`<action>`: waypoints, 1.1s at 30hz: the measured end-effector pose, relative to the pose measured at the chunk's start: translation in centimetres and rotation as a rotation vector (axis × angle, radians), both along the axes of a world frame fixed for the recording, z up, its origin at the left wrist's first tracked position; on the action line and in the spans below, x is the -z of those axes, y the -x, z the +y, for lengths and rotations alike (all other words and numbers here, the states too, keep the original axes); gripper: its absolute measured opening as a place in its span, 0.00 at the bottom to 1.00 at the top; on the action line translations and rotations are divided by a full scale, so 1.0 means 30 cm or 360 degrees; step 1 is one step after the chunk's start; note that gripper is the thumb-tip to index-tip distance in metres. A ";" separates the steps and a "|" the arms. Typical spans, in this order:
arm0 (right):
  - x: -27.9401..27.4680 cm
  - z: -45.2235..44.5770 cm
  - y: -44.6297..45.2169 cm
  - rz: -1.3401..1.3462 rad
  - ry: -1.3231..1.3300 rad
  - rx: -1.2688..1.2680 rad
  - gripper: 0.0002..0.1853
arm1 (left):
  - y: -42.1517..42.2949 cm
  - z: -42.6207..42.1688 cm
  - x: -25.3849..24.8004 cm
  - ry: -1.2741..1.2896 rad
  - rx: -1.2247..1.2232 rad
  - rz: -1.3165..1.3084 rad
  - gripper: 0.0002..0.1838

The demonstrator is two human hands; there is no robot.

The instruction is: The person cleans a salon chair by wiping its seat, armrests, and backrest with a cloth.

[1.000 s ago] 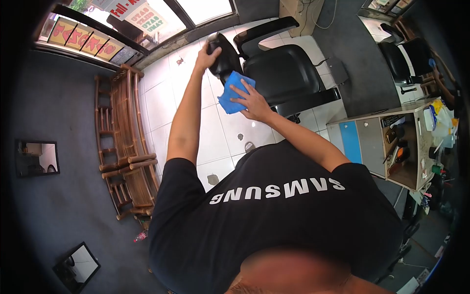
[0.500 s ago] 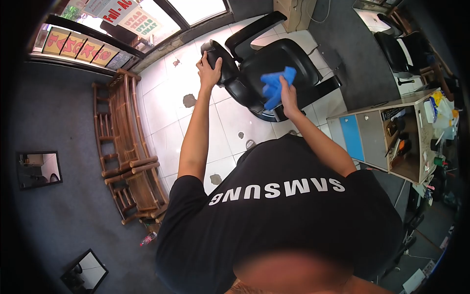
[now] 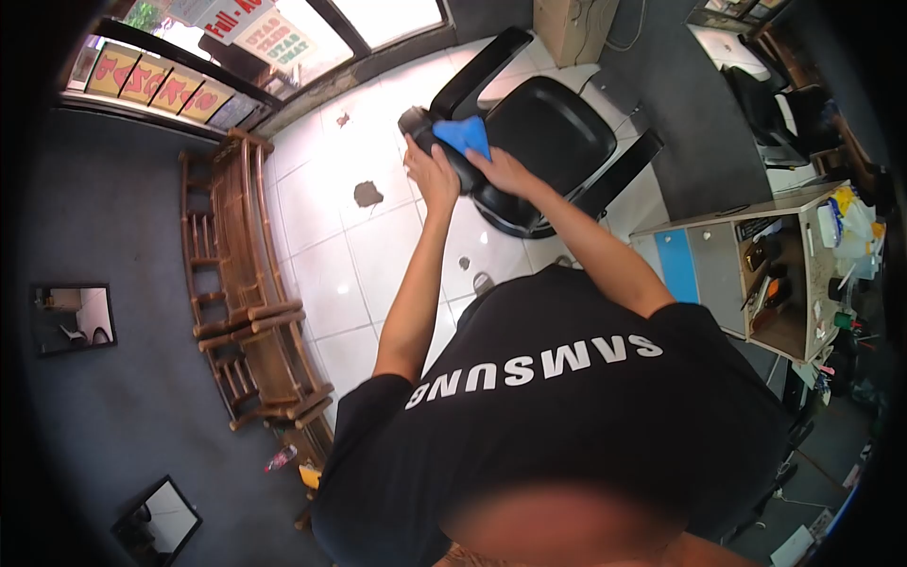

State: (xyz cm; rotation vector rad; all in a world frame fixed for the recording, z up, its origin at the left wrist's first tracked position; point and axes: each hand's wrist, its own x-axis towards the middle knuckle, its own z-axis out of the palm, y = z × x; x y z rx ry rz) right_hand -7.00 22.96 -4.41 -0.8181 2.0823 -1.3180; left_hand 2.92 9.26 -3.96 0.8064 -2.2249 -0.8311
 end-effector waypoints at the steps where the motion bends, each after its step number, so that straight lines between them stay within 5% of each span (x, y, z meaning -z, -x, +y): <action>1: -0.092 0.090 -0.053 0.0180 -0.0183 0.0070 0.34 | 0.000 0.019 -0.010 -0.0013 -0.0015 0.0014 0.36; 3: -0.075 0.234 -0.123 0.0477 -0.0233 0.0215 0.31 | -0.013 0.053 -0.018 -0.0063 -0.0010 0.0059 0.36; 9: -0.251 0.413 -0.196 0.0505 -0.0618 0.0388 0.27 | -0.046 0.145 -0.020 -0.0051 -0.0071 0.0043 0.37; 13: -0.306 0.244 -0.125 0.0335 -0.0199 0.0431 0.30 | -0.067 0.225 -0.138 -0.0359 -0.0226 -0.0254 0.39; 16: -0.189 0.114 -0.126 0.0700 0.0145 0.0088 0.22 | -0.059 0.199 0.026 -0.0165 -0.0234 -0.0035 0.41; 24: -0.162 0.488 -0.364 0.1256 -0.0320 0.0159 0.35 | -0.067 0.220 -0.040 -0.0190 -0.0142 0.0161 0.38; 26: -0.081 0.599 -0.418 0.1128 -0.0317 0.0346 0.38 | -0.068 0.217 -0.042 -0.0199 -0.0112 0.0196 0.41; 28: 0.056 0.721 -0.469 0.0581 -0.0412 0.0587 0.27 | -0.070 0.219 -0.064 -0.0242 -0.0092 0.0179 0.45; 30: 0.327 0.838 -0.479 -0.0537 -0.0681 0.1139 0.18 | -0.068 0.214 -0.082 -0.0282 -0.0061 0.0191 0.50; 31: 0.324 0.835 -0.508 -0.0662 -0.0558 0.1731 0.28 | -0.069 0.211 -0.088 -0.0300 -0.0045 0.0205 0.52; 33: 0.288 0.832 -0.532 -0.0571 -0.0115 0.1780 0.28 | -0.066 0.191 -0.080 -0.0296 -0.0014 0.0206 0.54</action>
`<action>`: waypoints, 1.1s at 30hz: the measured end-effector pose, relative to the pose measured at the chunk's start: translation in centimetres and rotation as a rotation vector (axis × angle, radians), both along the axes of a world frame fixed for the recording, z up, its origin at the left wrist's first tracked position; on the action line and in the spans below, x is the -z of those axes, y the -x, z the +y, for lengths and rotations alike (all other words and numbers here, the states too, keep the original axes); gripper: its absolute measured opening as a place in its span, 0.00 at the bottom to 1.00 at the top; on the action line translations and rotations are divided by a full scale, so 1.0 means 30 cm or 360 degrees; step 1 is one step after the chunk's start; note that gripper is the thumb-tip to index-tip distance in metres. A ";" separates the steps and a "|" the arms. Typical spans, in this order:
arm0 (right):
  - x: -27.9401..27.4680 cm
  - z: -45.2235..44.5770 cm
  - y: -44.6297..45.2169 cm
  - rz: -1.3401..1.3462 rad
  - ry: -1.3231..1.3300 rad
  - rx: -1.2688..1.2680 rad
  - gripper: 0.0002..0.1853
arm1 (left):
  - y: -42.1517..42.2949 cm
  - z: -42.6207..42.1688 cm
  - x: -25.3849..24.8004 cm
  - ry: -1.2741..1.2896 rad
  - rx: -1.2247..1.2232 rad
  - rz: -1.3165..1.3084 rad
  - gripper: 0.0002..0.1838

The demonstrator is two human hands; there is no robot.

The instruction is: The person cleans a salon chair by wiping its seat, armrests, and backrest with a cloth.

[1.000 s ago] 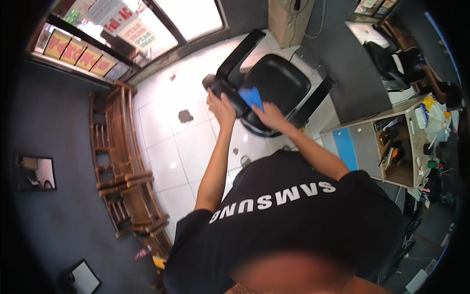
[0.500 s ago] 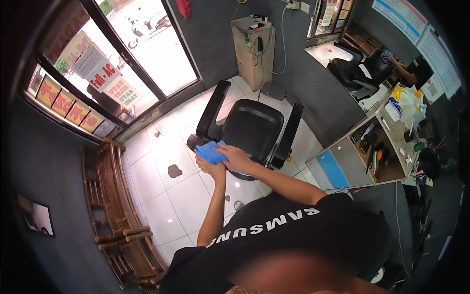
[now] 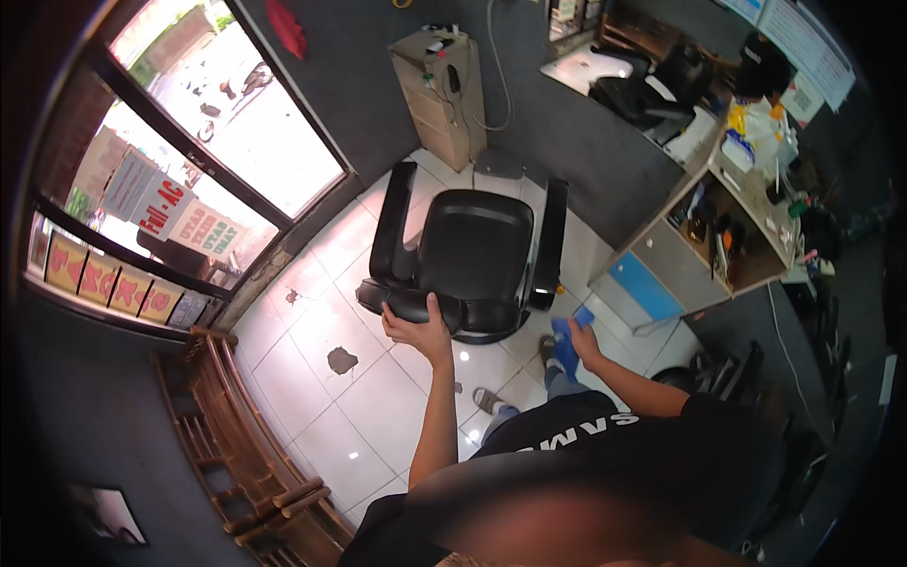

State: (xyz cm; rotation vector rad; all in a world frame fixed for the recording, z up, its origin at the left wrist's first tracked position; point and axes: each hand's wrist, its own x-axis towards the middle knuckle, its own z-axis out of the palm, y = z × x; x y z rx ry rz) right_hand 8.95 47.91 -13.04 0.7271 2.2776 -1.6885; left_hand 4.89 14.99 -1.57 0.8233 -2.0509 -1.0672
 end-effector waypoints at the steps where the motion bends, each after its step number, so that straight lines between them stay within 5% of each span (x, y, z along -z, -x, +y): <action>1: -0.003 -0.042 0.013 0.0057 0.0018 -0.0041 0.28 | 0.002 -0.016 0.004 0.0019 0.0019 -0.0014 0.54; 5: -0.061 -0.338 0.130 0.0482 0.0161 -0.0402 0.23 | 0.023 -0.092 0.057 0.0114 0.0022 -0.0065 0.55; 6: -0.269 -0.399 0.132 0.0609 0.0081 -0.0650 0.22 | 0.028 -0.113 0.071 0.0157 0.0029 -0.0099 0.56; 8: -0.164 -0.489 0.115 0.1210 -0.0388 -0.0796 0.24 | 0.037 -0.147 0.067 0.0178 0.0027 -0.0102 0.55; 11: -0.156 -0.454 0.060 0.1191 0.0152 -0.0713 0.26 | 0.064 -0.242 0.106 0.0259 0.0119 -0.0057 0.55; 15: 0.157 -0.174 -0.036 -0.0064 -0.0100 -0.1168 0.31 | 0.100 -0.335 0.092 0.0332 0.0097 -0.0179 0.55; 16: 0.276 -0.088 -0.087 -0.0185 -0.0441 -0.1158 0.39 | 0.112 -0.339 0.068 0.0372 0.0028 -0.0295 0.54; 19: 0.439 0.198 -0.204 -0.0562 -0.0441 -0.0979 0.43 | 0.093 -0.317 0.005 0.0838 -0.0155 -0.0438 0.50; 21: 0.443 0.361 -0.212 -0.0442 -0.0182 -0.0544 0.44 | 0.070 -0.223 -0.064 0.1085 -0.0167 -0.0462 0.43; 23: 0.500 0.488 -0.182 -0.0432 -0.0399 -0.0426 0.44 | 0.067 -0.111 -0.037 0.0859 -0.0125 -0.0557 0.44; 26: 0.343 0.556 -0.105 -0.0291 -0.0305 -0.0167 0.42 | 0.087 -0.050 0.057 0.0784 -0.0102 -0.0500 0.45; 29: 0.382 0.541 0.062 -0.0165 -0.0676 -0.0324 0.38 | 0.112 -0.065 0.046 0.0761 -0.0034 -0.0287 0.44; 33: 0.198 0.336 0.286 0.0412 -0.0742 -0.0686 0.29 | 0.121 -0.107 0.041 0.0738 0.0060 -0.0253 0.42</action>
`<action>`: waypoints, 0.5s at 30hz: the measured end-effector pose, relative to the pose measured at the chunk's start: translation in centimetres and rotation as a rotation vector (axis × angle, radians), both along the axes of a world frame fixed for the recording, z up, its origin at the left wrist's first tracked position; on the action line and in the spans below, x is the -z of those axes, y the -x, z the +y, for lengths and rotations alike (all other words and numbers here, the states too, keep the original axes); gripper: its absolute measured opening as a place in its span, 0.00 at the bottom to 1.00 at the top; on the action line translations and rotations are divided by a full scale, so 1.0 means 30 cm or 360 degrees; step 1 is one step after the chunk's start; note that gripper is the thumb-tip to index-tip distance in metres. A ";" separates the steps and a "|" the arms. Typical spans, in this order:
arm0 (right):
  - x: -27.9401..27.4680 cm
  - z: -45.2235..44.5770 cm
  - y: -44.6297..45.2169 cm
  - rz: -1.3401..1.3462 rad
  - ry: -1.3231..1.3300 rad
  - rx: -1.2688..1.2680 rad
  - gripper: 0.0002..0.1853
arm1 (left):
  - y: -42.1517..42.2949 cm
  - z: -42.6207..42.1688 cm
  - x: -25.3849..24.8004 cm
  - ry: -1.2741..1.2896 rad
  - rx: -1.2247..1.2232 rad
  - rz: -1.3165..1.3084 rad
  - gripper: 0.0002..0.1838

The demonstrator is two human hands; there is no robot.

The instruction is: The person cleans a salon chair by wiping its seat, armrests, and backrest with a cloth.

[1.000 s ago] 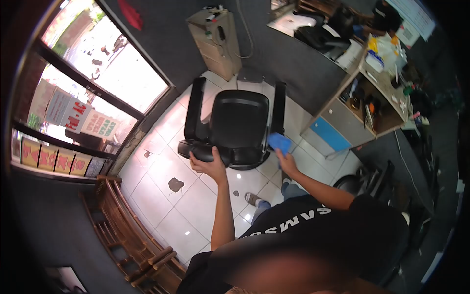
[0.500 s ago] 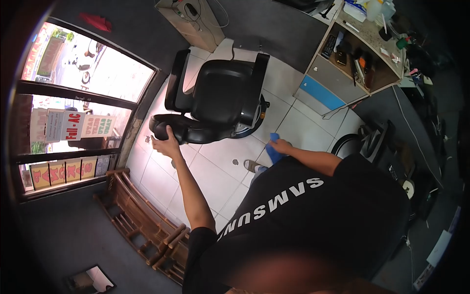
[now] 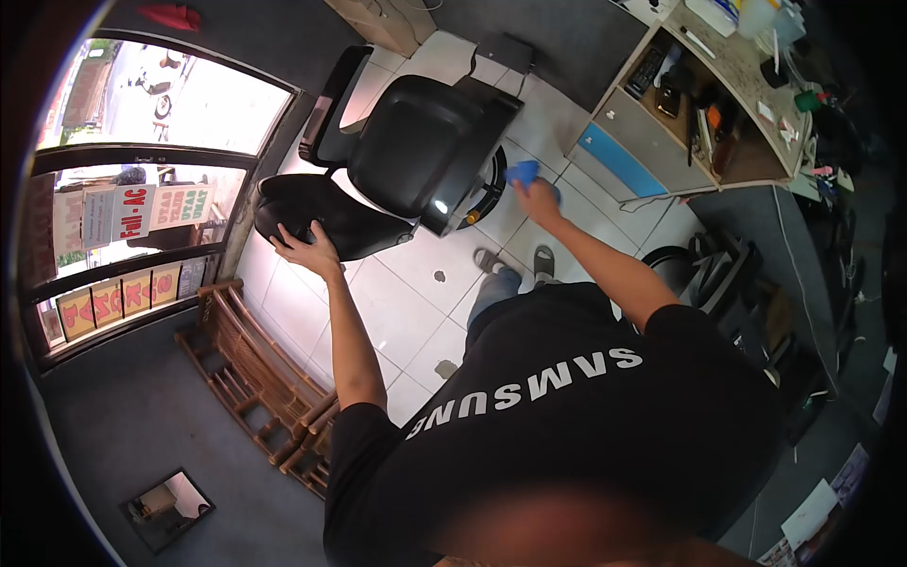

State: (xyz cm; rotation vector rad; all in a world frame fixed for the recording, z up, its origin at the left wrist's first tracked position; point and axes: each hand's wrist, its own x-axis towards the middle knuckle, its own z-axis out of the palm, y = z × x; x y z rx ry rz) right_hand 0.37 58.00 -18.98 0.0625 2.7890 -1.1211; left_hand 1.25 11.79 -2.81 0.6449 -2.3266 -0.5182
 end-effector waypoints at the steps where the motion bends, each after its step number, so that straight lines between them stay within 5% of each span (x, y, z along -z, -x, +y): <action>1: -0.044 -0.078 0.041 0.0224 0.0009 -0.0137 0.24 | 0.011 -0.004 0.001 -0.0005 0.0012 0.0003 0.42; 3: -0.125 -0.235 0.107 0.0554 -0.0092 -0.0467 0.20 | 0.013 -0.035 -0.002 -0.0002 0.0035 0.0000 0.42; 7: -0.139 -0.474 0.175 0.0845 -0.0554 -0.1231 0.34 | 0.024 -0.086 0.022 0.0014 0.0085 0.0014 0.42; 10: -0.098 -0.508 0.169 0.0564 -0.0823 -0.1676 0.35 | 0.027 -0.106 0.012 -0.0005 0.0114 0.0037 0.42; 15: 0.039 -0.246 0.240 0.0620 -0.0761 -0.1673 0.36 | 0.024 -0.110 -0.004 -0.0050 0.0112 -0.0043 0.43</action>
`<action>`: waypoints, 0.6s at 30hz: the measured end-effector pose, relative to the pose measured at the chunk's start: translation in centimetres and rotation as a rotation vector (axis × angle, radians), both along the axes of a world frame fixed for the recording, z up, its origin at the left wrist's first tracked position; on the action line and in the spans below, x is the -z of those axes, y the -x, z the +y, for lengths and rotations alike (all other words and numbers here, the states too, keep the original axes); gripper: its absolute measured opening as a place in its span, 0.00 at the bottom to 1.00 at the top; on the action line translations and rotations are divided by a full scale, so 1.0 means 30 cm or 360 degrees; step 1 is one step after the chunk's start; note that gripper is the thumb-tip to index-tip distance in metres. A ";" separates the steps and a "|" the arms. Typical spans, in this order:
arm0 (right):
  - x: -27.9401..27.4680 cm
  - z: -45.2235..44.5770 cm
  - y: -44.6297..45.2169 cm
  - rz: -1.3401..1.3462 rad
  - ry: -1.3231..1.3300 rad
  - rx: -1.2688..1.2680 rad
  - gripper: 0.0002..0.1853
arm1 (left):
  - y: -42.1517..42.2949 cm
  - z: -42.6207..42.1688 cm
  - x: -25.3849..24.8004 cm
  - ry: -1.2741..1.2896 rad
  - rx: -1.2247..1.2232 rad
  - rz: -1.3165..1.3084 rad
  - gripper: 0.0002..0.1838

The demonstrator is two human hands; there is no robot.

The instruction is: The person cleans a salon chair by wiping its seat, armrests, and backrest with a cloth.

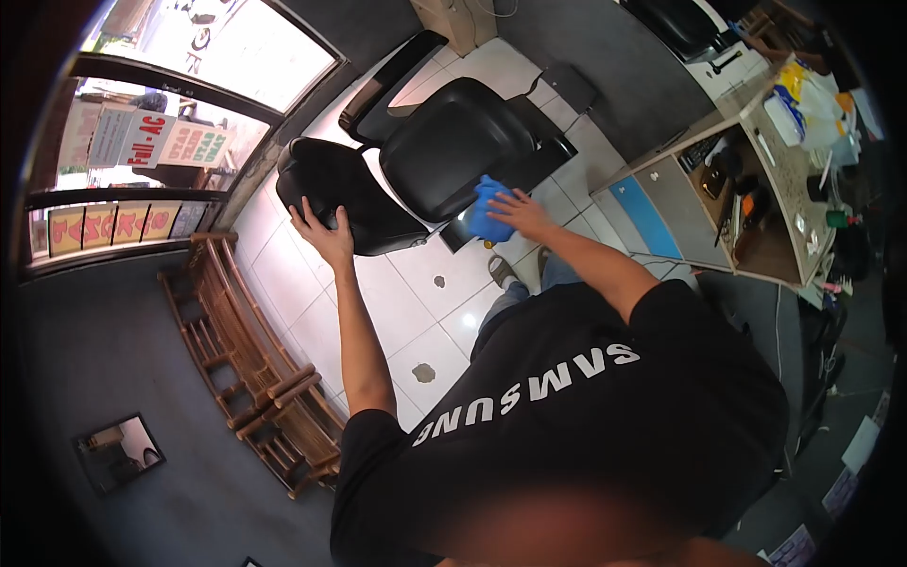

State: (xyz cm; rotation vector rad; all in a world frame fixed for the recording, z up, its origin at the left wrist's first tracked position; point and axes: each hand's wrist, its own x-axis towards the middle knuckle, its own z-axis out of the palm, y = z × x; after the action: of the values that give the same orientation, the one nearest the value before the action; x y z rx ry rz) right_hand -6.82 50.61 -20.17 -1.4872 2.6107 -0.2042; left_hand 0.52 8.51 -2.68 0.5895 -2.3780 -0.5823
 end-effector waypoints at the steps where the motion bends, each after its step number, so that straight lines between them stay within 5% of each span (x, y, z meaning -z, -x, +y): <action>1: -0.005 0.071 0.032 0.0026 -0.0049 0.0031 0.37 | 0.002 0.003 -0.004 0.0006 -0.0006 -0.0008 0.43; 4: -0.056 0.289 0.147 -0.0067 -0.0035 0.0248 0.46 | 0.018 0.038 -0.048 -0.0085 -0.0116 -0.0068 0.40; 6: -0.016 0.428 0.234 0.0077 -0.0210 0.0413 0.42 | 0.066 0.040 -0.040 -0.0047 -0.0258 -0.0083 0.37; 12: -0.018 0.503 0.492 -0.0799 0.0767 0.1568 0.25 | 0.141 0.165 -0.103 0.0086 -0.0726 -0.0127 0.31; 14: 0.043 0.440 0.552 -0.0564 0.1284 0.1600 0.23 | 0.132 0.163 -0.094 0.0097 -0.0736 -0.0075 0.30; 18: 0.206 0.374 0.572 -0.0300 0.1154 0.1159 0.23 | 0.137 0.176 -0.104 0.0118 -0.0786 -0.0070 0.28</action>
State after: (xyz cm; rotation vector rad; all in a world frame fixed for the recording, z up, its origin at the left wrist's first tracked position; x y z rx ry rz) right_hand -23.98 61.82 -26.34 -0.4660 2.9138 -1.3897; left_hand -3.59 13.79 0.45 1.1165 -2.1637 -0.2614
